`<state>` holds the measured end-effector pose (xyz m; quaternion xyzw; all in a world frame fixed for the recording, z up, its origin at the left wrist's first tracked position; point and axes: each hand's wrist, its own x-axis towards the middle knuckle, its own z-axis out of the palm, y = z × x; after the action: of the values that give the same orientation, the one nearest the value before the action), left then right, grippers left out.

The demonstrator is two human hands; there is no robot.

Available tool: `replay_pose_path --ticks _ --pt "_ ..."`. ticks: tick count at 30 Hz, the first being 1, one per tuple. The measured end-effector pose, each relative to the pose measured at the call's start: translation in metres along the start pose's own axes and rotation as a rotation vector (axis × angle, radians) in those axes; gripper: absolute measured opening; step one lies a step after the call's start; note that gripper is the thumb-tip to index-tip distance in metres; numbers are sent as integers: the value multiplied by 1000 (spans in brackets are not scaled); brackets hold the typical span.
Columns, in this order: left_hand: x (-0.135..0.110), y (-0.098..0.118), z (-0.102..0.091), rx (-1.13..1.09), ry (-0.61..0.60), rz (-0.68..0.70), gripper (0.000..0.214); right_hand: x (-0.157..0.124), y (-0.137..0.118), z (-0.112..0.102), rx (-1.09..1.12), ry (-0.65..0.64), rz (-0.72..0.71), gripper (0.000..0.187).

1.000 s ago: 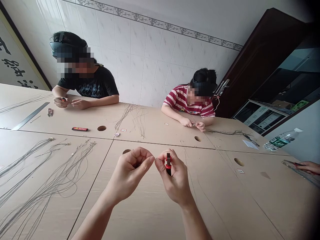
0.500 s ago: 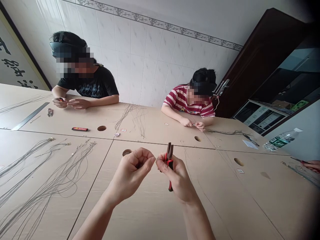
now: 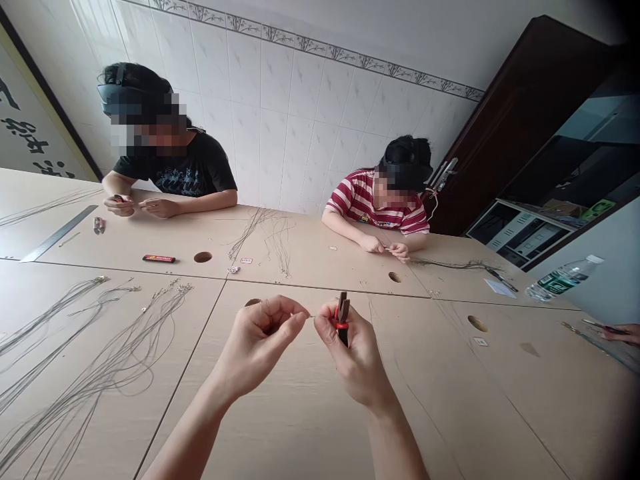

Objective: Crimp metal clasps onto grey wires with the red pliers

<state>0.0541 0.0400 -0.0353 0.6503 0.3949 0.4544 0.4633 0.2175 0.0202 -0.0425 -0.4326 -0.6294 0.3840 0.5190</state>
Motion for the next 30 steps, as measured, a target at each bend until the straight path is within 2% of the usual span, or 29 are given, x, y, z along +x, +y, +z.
replay_pose_path --ticks 6,10,14,17,23,27,30 --pt "0 -2 -1 10 -32 6 30 -1 1 1 -19 -12 -59 23" --pt "-1 -1 -1 10 20 9 31 -1 0 0 -19 -15 -73 24" --pt "-1 1 0 -12 59 -68 31 -1 1 1 -71 21 -84 24" --pt "-1 1 -1 -26 44 -101 30 -1 2 2 -102 24 -96 23" --pt "0 -3 1 -79 7 -67 31 -1 1 4 -84 28 -77 24" --pt "1 -3 1 -71 75 -64 31 0 8 4 91 65 40 16" --pt "3 -3 0 -47 150 -65 31 6 14 3 473 177 279 20"
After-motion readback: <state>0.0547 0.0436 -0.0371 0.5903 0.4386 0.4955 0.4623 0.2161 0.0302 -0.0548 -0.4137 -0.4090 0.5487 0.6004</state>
